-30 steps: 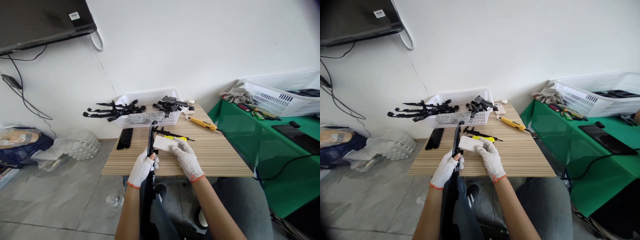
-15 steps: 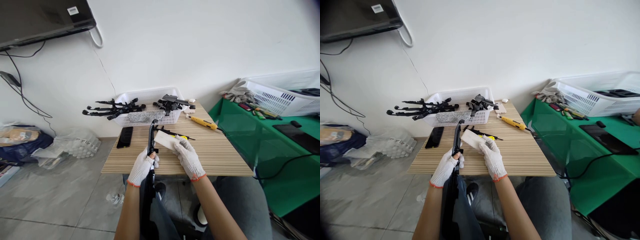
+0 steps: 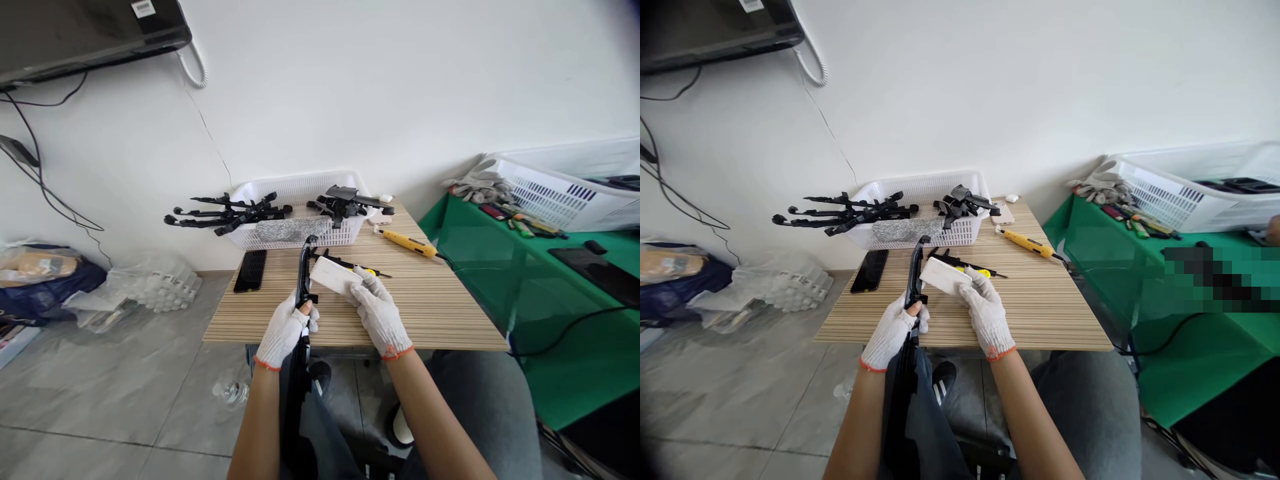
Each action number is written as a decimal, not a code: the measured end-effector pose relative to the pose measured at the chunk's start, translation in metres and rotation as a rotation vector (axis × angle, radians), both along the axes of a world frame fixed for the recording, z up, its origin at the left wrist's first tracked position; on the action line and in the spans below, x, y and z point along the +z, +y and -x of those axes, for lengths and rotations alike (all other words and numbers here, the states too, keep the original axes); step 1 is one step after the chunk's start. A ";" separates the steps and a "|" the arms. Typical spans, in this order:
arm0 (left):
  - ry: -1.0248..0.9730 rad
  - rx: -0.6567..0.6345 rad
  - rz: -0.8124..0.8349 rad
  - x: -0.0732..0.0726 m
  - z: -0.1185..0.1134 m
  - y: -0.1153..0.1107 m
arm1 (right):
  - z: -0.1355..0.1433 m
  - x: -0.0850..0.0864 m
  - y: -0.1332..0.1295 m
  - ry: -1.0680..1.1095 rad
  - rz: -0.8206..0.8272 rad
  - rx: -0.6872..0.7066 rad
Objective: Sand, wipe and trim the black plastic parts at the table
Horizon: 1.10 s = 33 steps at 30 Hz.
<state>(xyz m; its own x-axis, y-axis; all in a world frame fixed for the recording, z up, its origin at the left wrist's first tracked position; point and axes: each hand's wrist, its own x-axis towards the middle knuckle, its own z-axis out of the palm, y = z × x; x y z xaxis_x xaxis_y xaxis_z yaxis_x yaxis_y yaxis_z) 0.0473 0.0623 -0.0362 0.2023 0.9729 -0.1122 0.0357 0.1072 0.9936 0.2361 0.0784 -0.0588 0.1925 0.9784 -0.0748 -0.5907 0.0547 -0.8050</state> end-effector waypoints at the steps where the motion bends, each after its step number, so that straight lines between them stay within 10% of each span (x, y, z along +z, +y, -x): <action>1: 0.010 0.004 -0.004 -0.001 0.000 0.000 | 0.000 0.000 0.000 -0.021 0.005 0.025; 24: 0.078 0.004 -0.049 -0.003 0.004 0.001 | 0.006 -0.011 0.005 -0.462 0.020 0.118; 33: 0.046 0.066 -0.024 -0.005 -0.001 0.006 | 0.017 0.037 0.064 -0.897 -0.338 0.406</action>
